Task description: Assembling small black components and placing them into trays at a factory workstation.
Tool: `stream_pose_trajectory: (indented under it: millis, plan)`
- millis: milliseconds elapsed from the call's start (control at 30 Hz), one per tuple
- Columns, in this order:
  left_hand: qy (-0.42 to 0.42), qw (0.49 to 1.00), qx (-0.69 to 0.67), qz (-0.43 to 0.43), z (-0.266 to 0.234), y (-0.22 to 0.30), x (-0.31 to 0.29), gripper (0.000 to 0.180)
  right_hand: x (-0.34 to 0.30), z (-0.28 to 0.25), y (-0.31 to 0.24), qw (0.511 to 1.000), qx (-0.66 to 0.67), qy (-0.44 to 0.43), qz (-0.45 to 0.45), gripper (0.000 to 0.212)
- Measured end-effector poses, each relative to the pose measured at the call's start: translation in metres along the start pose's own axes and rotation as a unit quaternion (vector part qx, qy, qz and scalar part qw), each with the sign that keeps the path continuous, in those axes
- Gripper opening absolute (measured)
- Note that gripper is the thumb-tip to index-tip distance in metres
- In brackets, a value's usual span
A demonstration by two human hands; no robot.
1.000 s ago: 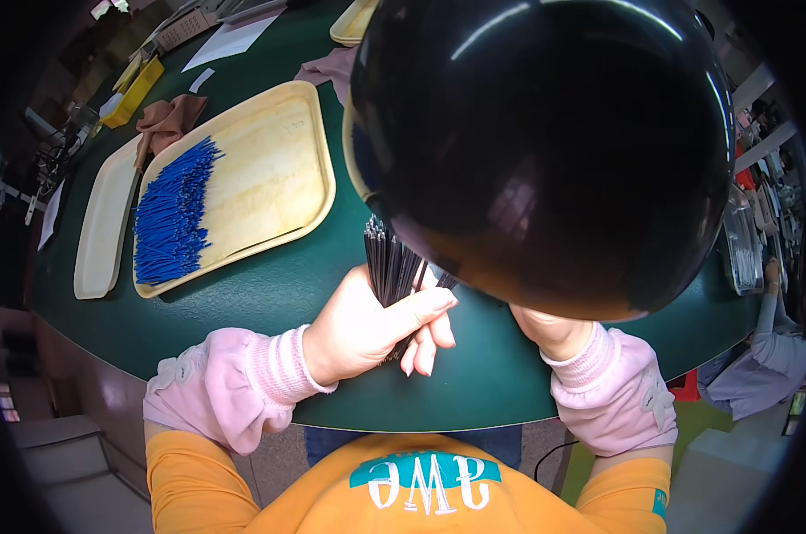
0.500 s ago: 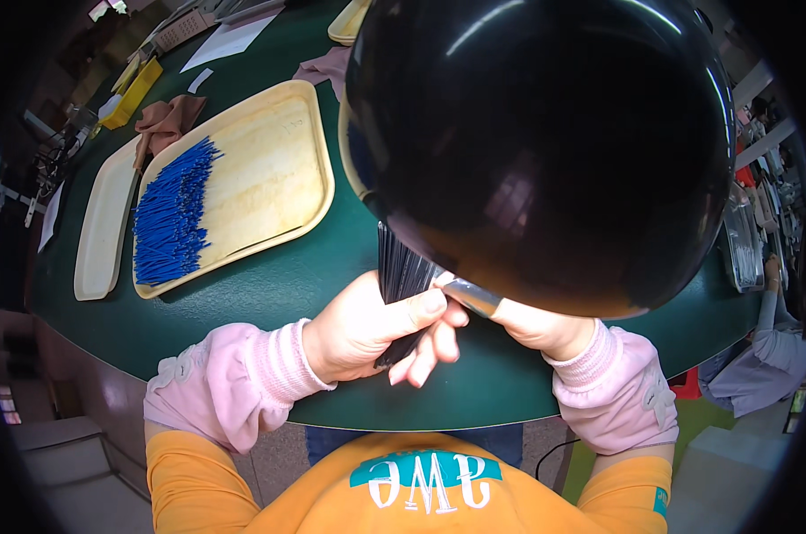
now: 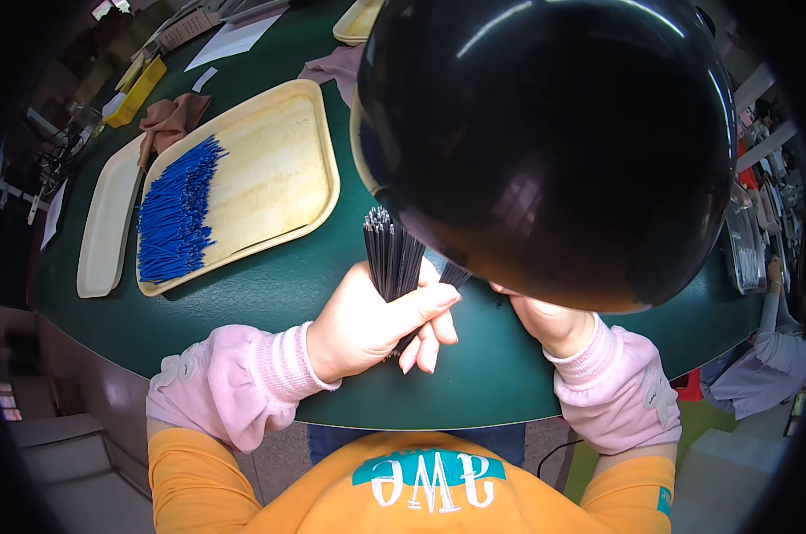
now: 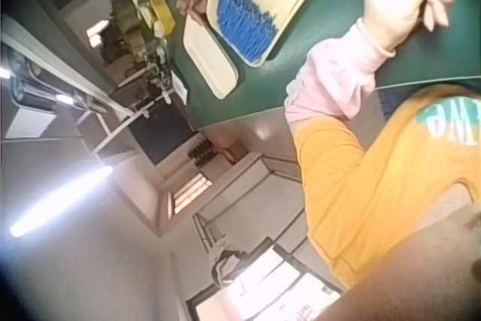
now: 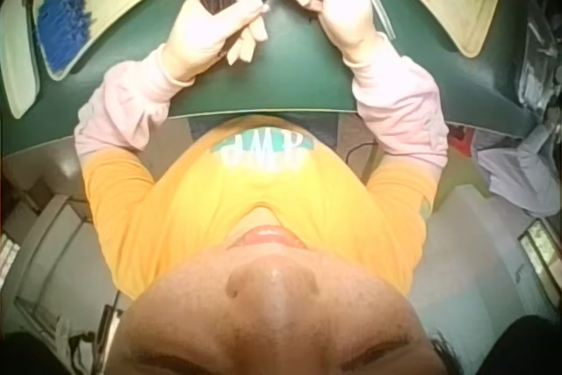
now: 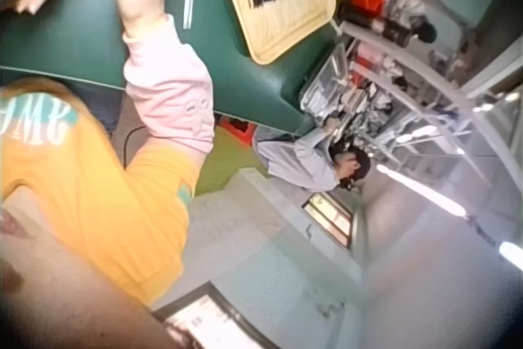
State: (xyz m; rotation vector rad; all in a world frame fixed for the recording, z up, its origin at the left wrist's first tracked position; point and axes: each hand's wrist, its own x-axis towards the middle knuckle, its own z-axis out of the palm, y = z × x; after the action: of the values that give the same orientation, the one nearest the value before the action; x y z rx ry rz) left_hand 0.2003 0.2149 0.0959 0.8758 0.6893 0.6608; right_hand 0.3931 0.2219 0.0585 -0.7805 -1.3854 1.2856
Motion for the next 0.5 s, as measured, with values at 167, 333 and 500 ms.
stream_pose_trajectory:
  millis: [167, 333, 500]
  plan:
    - [0.037, 0.999, 0.032, -0.004, 0.001, 0.0, 0.001, 0.021, 0.005, 0.007, -0.025, 0.947, -0.288, -0.014, -0.143, 0.018]
    - [0.049, 0.996, 0.076, 0.013, 0.002, -0.001, 0.001, 0.02, 0.006, 0.011, -0.033, 0.865, -0.44, -0.049, -0.234, 0.014]
    - [0.066, 0.993, 0.098, 0.029, 0.004, -0.002, 0.001, 0.02, 0.007, 0.015, -0.037, 0.936, -0.316, -0.005, -0.153, 0.012]
